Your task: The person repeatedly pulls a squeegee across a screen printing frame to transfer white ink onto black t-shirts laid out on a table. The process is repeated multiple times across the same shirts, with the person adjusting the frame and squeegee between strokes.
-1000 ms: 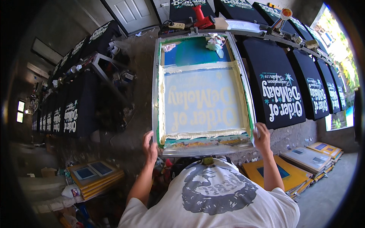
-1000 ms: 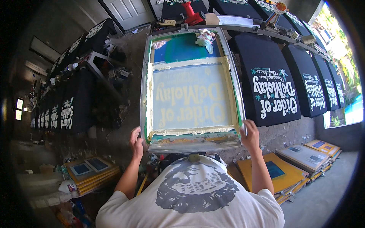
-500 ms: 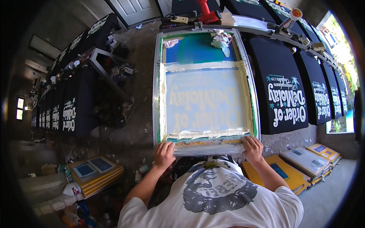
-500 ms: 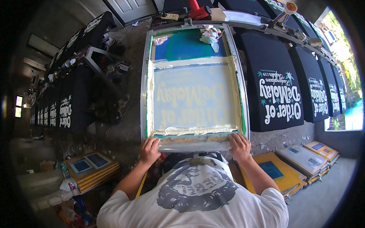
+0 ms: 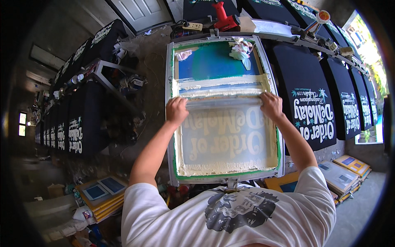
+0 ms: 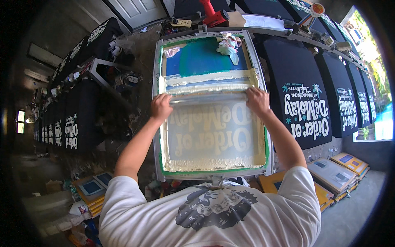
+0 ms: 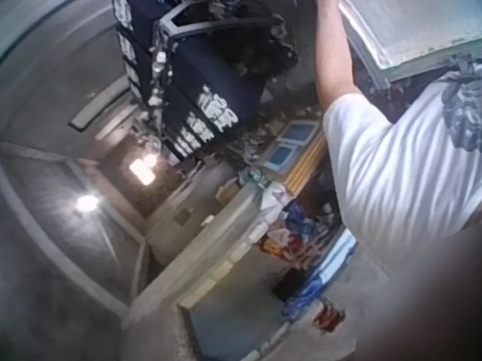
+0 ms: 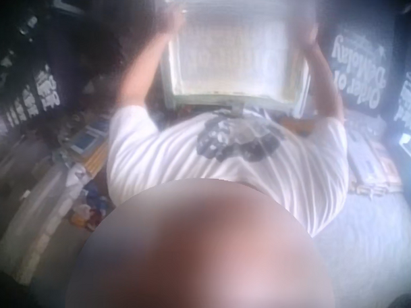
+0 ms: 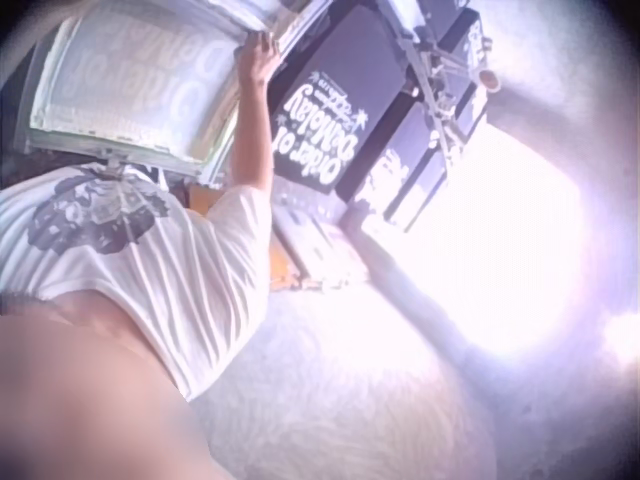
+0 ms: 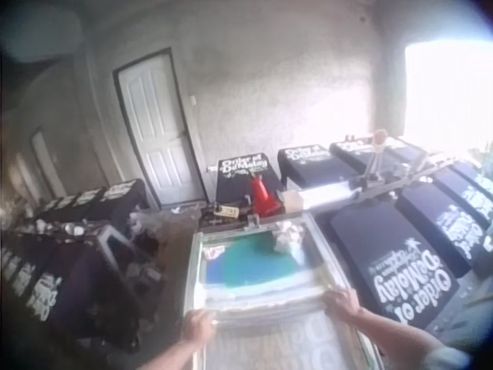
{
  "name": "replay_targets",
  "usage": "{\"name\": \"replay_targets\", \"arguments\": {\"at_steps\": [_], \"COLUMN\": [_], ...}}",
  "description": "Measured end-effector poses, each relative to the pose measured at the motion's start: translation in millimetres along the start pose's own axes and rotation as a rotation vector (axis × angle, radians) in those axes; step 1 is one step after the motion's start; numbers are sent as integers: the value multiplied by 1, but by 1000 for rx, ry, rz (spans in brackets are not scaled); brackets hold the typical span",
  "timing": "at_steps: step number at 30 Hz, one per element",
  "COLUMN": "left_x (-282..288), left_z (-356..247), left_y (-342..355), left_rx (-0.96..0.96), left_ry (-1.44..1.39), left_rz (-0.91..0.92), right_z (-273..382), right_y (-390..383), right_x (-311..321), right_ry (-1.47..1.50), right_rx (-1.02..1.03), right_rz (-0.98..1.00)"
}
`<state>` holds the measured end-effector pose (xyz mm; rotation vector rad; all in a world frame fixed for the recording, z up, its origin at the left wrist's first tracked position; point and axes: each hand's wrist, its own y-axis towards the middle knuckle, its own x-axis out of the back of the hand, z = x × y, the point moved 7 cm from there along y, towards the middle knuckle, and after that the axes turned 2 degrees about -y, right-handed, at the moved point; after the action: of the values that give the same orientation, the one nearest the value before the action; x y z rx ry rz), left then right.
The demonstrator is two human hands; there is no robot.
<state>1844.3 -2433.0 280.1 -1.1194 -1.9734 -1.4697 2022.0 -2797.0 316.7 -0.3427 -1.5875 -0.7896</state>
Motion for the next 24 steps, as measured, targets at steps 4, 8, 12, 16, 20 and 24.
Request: {"name": "replay_targets", "arguments": {"at_steps": [4, 8, 12, 16, 20, 24], "left_x": [-13, 6, 16, -9, -15, 8], "left_z": [17, 22, 32, 52, 29, -6], "left_y": [38, 74, 96, 83, 57, 8], "left_rx": [31, 43, 97, 166, 156, 127], "left_ry": [-9, 62, 122, 155, 107, 77], "left_rz": [26, 65, 132, 151, 32, 35], "right_z": [-23, -24, -23, -19, -31, -15], "right_y": [44, 75, 105, 120, 92, 33], "right_x": [-5, 24, 26, 4, -8, 0], "right_ry": [8, 14, -36, -61, -87, -142], "right_rx": [-29, -147, -143, -177, -175, -202], "right_rz": [77, 231, 298, 420, 388, 493]}}
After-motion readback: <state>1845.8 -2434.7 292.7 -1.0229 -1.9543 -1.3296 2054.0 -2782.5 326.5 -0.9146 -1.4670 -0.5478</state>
